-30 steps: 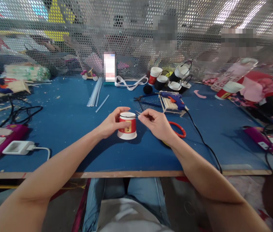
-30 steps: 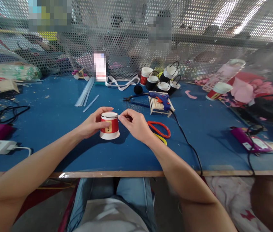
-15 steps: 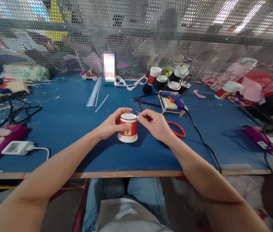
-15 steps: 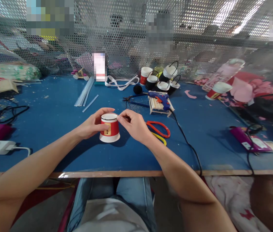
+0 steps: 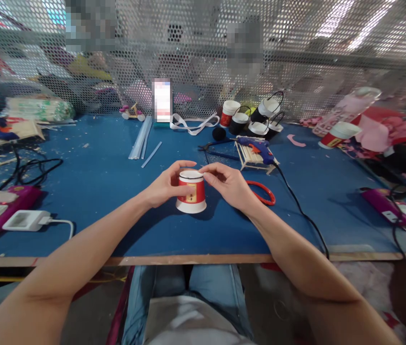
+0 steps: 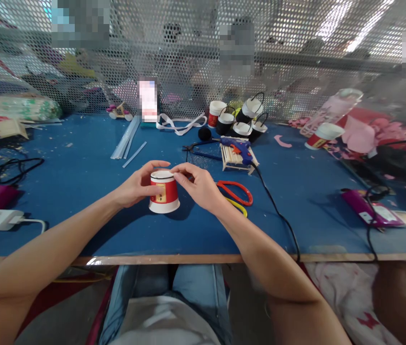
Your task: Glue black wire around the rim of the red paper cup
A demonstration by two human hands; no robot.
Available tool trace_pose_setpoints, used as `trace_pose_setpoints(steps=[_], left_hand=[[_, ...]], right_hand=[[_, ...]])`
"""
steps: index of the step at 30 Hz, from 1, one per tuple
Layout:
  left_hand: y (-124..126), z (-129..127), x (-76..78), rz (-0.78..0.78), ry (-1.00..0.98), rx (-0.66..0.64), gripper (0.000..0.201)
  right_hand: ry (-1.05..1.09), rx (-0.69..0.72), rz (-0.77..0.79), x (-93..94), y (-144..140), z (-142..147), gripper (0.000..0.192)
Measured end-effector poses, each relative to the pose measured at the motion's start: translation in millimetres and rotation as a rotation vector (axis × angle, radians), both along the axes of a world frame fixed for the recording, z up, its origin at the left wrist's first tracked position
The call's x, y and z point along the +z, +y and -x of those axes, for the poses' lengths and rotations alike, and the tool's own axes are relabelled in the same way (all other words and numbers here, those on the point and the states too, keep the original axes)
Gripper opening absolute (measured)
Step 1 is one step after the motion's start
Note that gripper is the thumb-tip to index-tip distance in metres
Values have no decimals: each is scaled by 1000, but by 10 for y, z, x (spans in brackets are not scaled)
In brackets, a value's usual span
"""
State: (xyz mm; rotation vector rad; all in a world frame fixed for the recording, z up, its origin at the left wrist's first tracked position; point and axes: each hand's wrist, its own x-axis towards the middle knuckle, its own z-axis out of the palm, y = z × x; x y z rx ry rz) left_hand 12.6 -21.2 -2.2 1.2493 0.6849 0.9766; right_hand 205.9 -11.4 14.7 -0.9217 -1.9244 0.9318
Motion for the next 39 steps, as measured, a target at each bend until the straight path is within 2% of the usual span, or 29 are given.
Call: trace_pose_setpoints(steps=[3, 7, 14, 20, 24, 26, 32, 36, 39], left_hand=[[-5, 1, 12, 8, -19, -19, 60], [-14, -7, 28, 20, -39, -48, 58], [1, -21, -2, 19, -65, -37, 55], [17, -8, -26, 11, -32, -31, 56], [24, 3, -31, -1, -27, -35, 57], [30, 6, -41, -11, -32, -32, 57], [31, -1, -82, -33, -14, -56, 56], [19, 4, -60, -44, -19, -68, 54], [-1, 14, -10, -26, -60, -72, 41]], right_hand=[[-10, -12, -2, 16, -3, -7, 15], [-24, -17, -103, 20, 0, -18, 11], [-24, 116, -151, 10, 17, -9, 15], [-70, 51, -201, -65, 80, -14, 18], [-51, -94, -128, -48, 61, -20, 22], [-17, -120, -90, -17, 30, -15, 23], [56, 60, -22, -29, 0, 31, 15], [159, 86, 76, -72, 44, 39, 13], [216, 84, 131, -86, 75, 30, 12]])
